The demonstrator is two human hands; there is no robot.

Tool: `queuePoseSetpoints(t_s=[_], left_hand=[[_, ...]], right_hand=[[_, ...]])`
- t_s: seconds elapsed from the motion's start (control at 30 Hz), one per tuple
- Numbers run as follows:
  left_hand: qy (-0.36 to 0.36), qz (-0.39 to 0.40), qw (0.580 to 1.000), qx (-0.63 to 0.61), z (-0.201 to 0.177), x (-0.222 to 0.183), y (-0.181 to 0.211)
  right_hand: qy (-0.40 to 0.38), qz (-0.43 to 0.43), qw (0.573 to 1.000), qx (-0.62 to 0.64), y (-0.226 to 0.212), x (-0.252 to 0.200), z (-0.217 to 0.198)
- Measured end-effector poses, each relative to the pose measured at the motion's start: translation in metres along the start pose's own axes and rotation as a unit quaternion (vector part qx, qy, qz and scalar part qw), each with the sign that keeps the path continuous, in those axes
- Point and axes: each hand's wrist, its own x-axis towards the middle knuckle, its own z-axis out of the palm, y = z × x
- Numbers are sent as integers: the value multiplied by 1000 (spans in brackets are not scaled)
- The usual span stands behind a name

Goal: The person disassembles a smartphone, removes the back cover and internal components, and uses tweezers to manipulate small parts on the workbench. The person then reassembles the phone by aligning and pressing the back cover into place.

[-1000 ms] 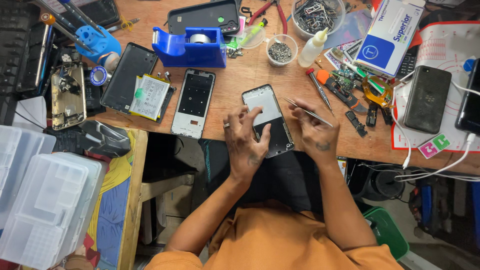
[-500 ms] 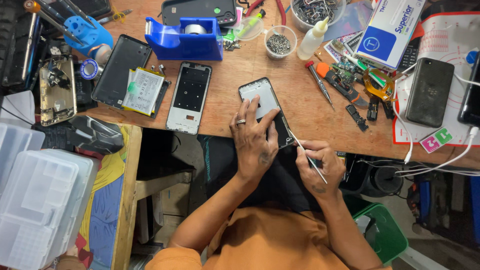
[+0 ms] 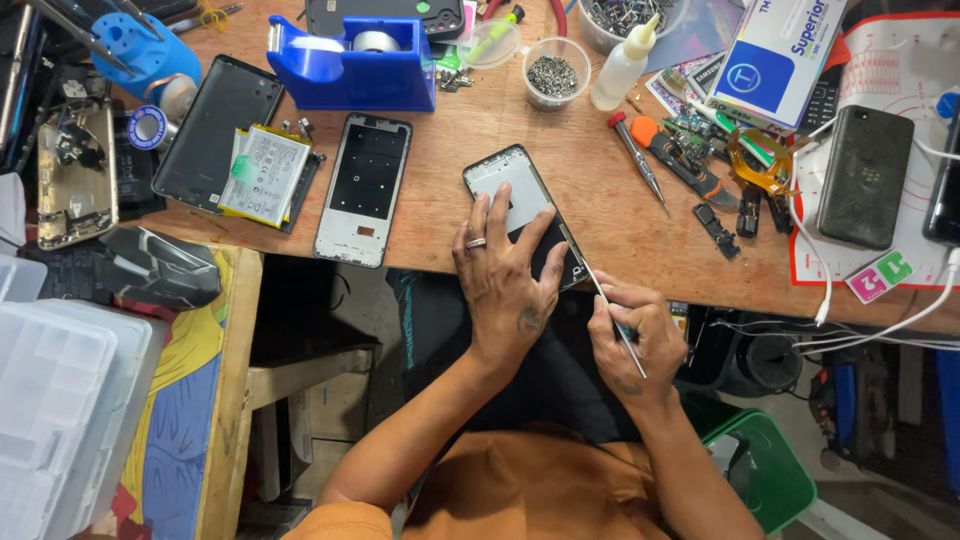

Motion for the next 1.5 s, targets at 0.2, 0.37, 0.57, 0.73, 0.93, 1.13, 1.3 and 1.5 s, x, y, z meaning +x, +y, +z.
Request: queuePoseSetpoints(t_s=[0.2, 0.37, 0.57, 0.73, 0.93, 1.13, 1.3, 1.5], left_hand=[[-6, 11, 1000, 19, 0, -1, -3], [-3, 18, 999, 30, 1, -1, -3], [-3, 18, 999, 32, 2, -1, -4], [-1, 20, 999, 30, 3, -1, -5], [0, 10, 1000, 19, 1, 1, -5], [-4, 7, 1000, 20, 3, 0, -4], [-7, 13, 1000, 18, -1, 0, -2], [-6, 16, 1000, 25, 0, 0, -4]], right_hand=[[4, -6, 1000, 3, -2, 0, 6], [12, -12, 1000, 9, 0, 0, 11], [15, -24, 1000, -8, 1, 7, 15], [7, -33, 999, -35, 1, 14, 20], [3, 11, 1000, 12, 3, 14, 12], [-2, 10, 1000, -1, 2, 1, 0], [-1, 16, 1000, -13, 1, 9, 6], [-12, 24, 1000, -8, -2, 21, 16]])
